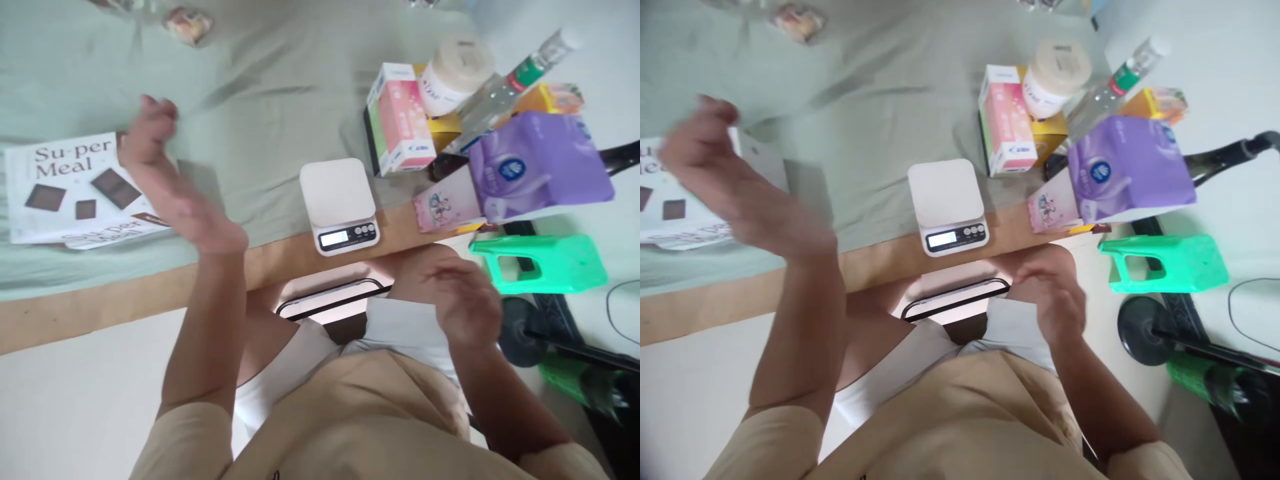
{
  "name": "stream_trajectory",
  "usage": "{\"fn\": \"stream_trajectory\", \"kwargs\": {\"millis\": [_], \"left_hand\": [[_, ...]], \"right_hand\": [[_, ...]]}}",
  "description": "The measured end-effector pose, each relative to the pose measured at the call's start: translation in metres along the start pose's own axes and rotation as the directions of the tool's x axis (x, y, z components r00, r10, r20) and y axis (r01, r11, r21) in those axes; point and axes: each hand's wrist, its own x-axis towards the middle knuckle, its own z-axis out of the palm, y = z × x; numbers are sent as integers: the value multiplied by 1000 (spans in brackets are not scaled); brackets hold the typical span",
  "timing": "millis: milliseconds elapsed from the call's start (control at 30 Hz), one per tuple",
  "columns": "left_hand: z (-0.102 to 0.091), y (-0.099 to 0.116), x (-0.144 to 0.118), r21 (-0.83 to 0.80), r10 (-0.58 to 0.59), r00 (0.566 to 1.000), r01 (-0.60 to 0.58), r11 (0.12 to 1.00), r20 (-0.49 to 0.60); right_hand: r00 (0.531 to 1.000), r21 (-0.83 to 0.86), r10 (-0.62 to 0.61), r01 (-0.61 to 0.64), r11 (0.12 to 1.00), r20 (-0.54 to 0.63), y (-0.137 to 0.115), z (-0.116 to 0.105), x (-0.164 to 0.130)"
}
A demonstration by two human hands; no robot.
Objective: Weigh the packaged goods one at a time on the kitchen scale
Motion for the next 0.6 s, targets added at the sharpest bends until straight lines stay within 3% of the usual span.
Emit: {"fn": "stream_trajectory", "kwargs": {"millis": [67,100,167,233,300,400,533,600], "left_hand": [[28,20,-31,-104,255,962,-245,964,95],[39,29,-48,-153,306,938,-283,947,162],[58,42,-78,-210,323,905,-271,939,278],[71,50,-103,-203,315,870,-254,946,379],[83,60,-122,-111,216,840,-185,976,498],[104,92,-143,2,59,794,-76,997,605],[146,155,-155,-128,169,797,-116,985,580],[166,181,-156,-118,190,760,-150,982,622]], "right_hand": [[955,-63,-109,95,994,-277,-3,-23,13],[904,-83,-151,128,988,-401,-4,-32,20],[778,-89,-197,180,980,-597,-3,-45,34],[714,-57,-171,181,982,-679,1,-56,45],[741,-6,-115,149,989,-662,3,-67,55],[834,37,-67,104,994,-547,4,-83,72],[925,120,-59,112,986,-375,6,-96,100],[935,157,-119,180,971,-335,8,-94,110]]}}
